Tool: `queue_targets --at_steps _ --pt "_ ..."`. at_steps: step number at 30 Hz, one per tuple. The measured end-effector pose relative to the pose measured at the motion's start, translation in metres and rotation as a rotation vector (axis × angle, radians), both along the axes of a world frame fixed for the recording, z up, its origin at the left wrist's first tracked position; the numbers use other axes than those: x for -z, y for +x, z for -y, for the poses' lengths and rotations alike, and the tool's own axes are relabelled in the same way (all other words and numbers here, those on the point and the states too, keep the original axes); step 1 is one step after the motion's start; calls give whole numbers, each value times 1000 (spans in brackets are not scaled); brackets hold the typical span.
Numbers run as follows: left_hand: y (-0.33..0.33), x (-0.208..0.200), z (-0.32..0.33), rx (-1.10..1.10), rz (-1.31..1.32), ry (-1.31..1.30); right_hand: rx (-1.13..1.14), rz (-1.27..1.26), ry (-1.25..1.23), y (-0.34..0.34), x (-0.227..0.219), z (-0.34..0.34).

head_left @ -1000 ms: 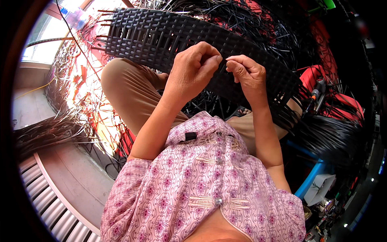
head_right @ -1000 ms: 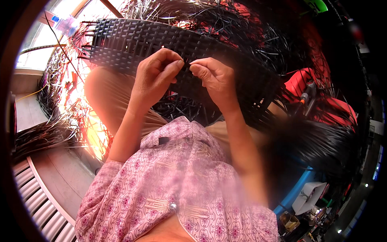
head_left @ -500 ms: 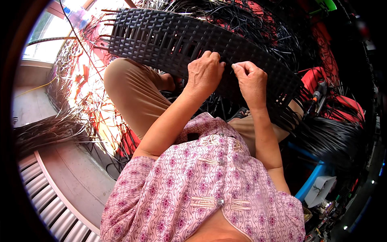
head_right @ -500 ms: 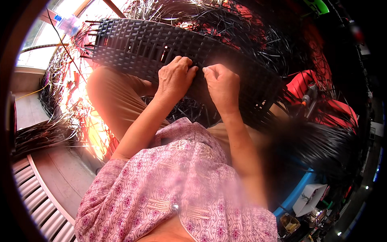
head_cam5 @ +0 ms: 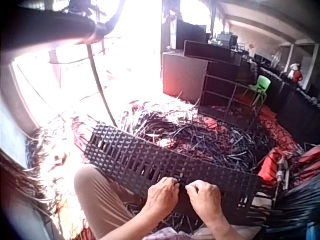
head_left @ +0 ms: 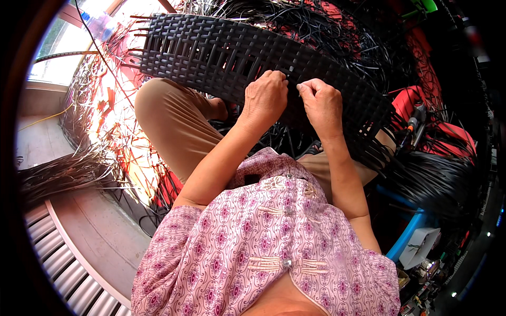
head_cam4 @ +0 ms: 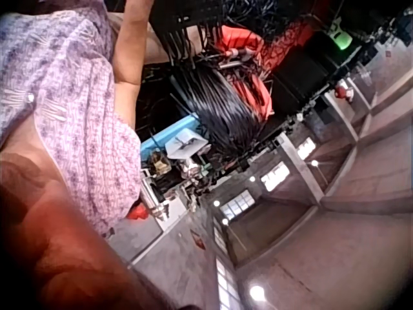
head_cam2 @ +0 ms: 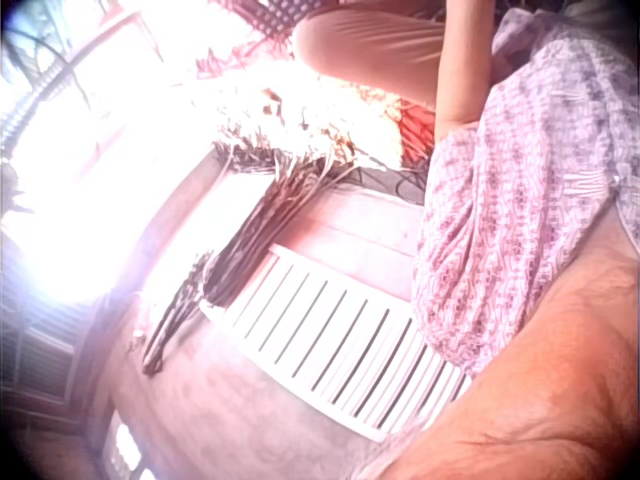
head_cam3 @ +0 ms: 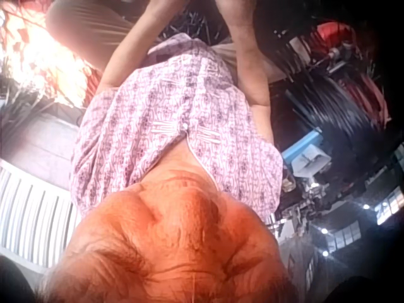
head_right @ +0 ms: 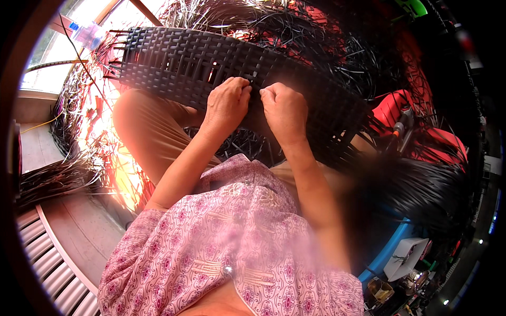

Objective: The person sits cross-legged on the floor and weaves a black plastic basket by hand. They interlace black plastic strips through the vertical ribs of the basket frame, working methodically along the rim to create a woven pattern.

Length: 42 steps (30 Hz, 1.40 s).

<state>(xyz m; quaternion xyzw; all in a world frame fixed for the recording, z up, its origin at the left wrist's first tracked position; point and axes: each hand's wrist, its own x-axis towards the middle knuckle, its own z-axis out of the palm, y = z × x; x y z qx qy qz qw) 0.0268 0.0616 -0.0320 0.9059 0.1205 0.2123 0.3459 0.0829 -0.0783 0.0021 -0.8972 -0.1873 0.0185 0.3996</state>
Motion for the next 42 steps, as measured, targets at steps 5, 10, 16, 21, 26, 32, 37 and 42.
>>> queue_targets --at_steps 5,10,16,21,26,32,37,42 --pt "0 1 -2 18 14 -25 -40 68 53 -1 4 2" --pt "0 -1 -3 21 -7 -47 -132 208 56 1 5 -1" --pt "2 -5 -6 36 -47 -44 -199 239 -4 13 7 -6" --pt "1 -5 -16 66 -25 -96 -193 233 -101 16 7 -10" --pt "-1 -6 -17 38 -86 -456 -156 315 -168 7 12 -16" --pt "-5 -13 -25 41 -83 -693 -170 288 -20 -4 10 -14" --pt "-14 -19 -52 -35 -57 -731 -101 400 181 -20 14 -8" --pt "-30 -49 -65 -14 30 -696 -144 338 243 -9 0 -11"
